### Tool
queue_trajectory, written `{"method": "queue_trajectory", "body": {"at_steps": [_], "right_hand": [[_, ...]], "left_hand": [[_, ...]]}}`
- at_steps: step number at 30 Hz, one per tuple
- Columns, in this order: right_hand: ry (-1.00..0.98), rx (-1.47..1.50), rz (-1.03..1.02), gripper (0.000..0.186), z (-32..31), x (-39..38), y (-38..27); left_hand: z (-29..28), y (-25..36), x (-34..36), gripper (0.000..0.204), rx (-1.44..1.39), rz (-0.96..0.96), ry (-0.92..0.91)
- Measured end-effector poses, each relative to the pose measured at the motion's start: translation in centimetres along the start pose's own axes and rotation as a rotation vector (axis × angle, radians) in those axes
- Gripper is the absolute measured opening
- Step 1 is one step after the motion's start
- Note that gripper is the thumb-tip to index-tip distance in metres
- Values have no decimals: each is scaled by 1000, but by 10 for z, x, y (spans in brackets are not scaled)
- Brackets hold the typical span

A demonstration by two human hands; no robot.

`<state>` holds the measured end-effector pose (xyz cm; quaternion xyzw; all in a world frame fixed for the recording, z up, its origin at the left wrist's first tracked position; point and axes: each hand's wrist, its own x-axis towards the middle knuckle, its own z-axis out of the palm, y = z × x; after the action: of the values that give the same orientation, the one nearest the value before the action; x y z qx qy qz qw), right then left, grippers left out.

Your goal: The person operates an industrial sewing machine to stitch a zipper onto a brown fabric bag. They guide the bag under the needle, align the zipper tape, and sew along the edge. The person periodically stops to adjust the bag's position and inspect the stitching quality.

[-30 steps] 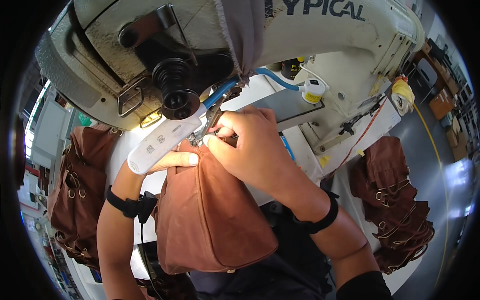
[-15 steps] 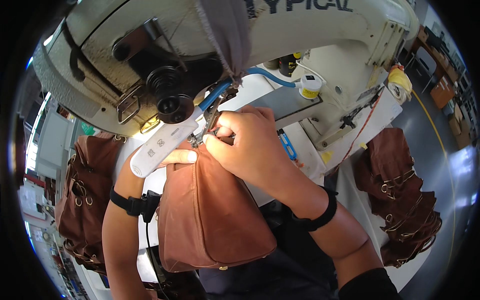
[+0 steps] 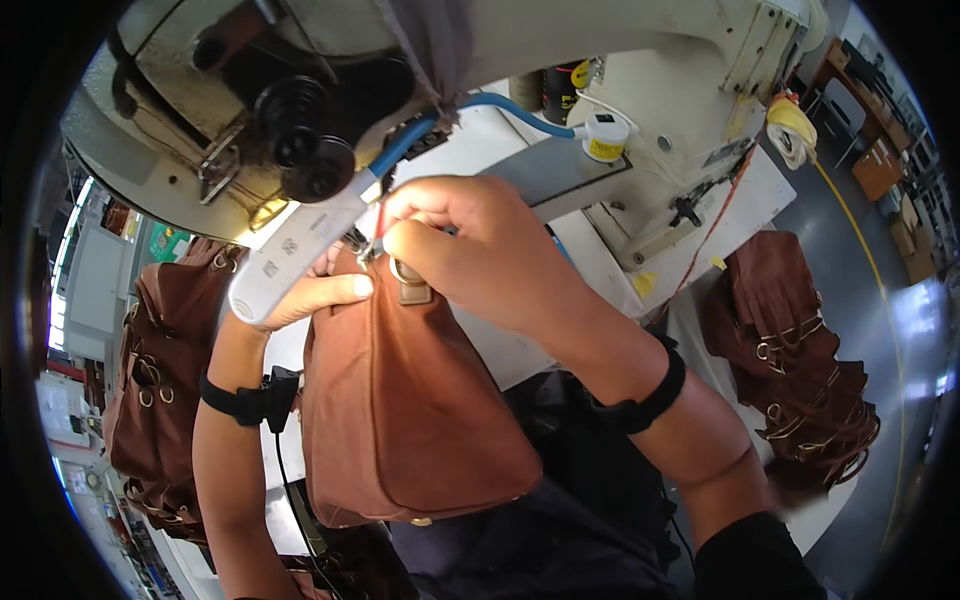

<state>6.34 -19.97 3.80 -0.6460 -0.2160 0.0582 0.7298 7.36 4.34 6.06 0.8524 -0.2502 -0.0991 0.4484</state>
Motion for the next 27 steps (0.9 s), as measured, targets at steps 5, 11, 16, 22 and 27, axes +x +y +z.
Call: {"method": "queue_trajectory", "body": {"at_steps": [5, 11, 16, 22, 27], "right_hand": [[96, -562, -335, 11, -5, -3, 24], [275, -840, -465, 13, 7, -10, 22], [221, -788, -361, 13, 5, -5, 17], [106, -738, -126, 13, 1, 4, -1], [150, -748, -162, 14, 2, 3, 0]], "left_hand": [[3, 14, 4, 69, -129, -188, -34], [-2, 31, 2, 58, -51, -289, -93], [-4, 7, 1, 84, 34, -122, -96], [-7, -11, 2, 90, 137, -105, -126], [-6, -22, 0, 72, 84, -82, -87]]}}
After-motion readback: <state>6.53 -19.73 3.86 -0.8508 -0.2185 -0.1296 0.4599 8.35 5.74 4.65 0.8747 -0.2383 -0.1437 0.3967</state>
